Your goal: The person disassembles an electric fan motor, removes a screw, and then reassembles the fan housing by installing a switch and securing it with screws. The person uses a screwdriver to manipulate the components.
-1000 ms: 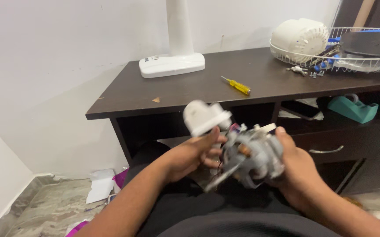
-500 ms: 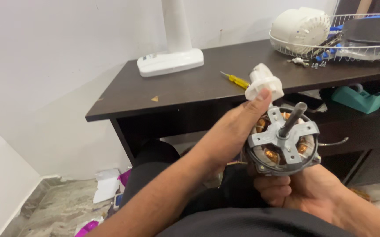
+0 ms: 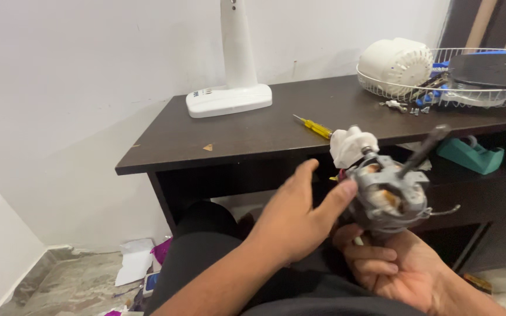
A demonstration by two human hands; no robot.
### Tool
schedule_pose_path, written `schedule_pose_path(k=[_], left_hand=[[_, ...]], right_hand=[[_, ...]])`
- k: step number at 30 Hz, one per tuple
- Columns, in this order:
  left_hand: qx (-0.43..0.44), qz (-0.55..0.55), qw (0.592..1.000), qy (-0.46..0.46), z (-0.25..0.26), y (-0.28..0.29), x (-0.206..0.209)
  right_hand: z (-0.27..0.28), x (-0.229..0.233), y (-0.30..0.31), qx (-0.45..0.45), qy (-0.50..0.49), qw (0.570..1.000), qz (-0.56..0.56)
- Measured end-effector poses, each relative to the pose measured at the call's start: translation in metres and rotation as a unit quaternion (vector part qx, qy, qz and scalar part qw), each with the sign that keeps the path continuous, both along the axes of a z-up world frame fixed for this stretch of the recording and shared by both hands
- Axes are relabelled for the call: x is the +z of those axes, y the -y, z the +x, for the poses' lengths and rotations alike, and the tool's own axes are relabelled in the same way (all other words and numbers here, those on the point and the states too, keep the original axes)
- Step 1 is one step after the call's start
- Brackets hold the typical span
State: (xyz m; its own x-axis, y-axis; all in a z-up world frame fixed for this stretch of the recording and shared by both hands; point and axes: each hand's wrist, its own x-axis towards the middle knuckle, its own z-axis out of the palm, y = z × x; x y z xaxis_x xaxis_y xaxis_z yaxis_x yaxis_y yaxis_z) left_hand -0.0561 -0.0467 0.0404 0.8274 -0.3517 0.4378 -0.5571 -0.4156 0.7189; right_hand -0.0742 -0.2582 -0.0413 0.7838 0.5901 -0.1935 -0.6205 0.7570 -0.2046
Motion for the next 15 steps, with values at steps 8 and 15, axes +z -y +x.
schedule_pose_path(k=[8, 15], left_hand=[[-0.116, 0.023, 0.972, 0.202, -0.014, -0.008, -0.009], [-0.132, 0.023, 0.972, 0.193, -0.015, -0.008, -0.010]], right_hand=[[-0.002, 0.005, 0.003, -0.026, -0.103, 0.993, 0.058], [-0.006, 0.003, 0.006, -0.040, -0.093, 0.993, 0.058]])
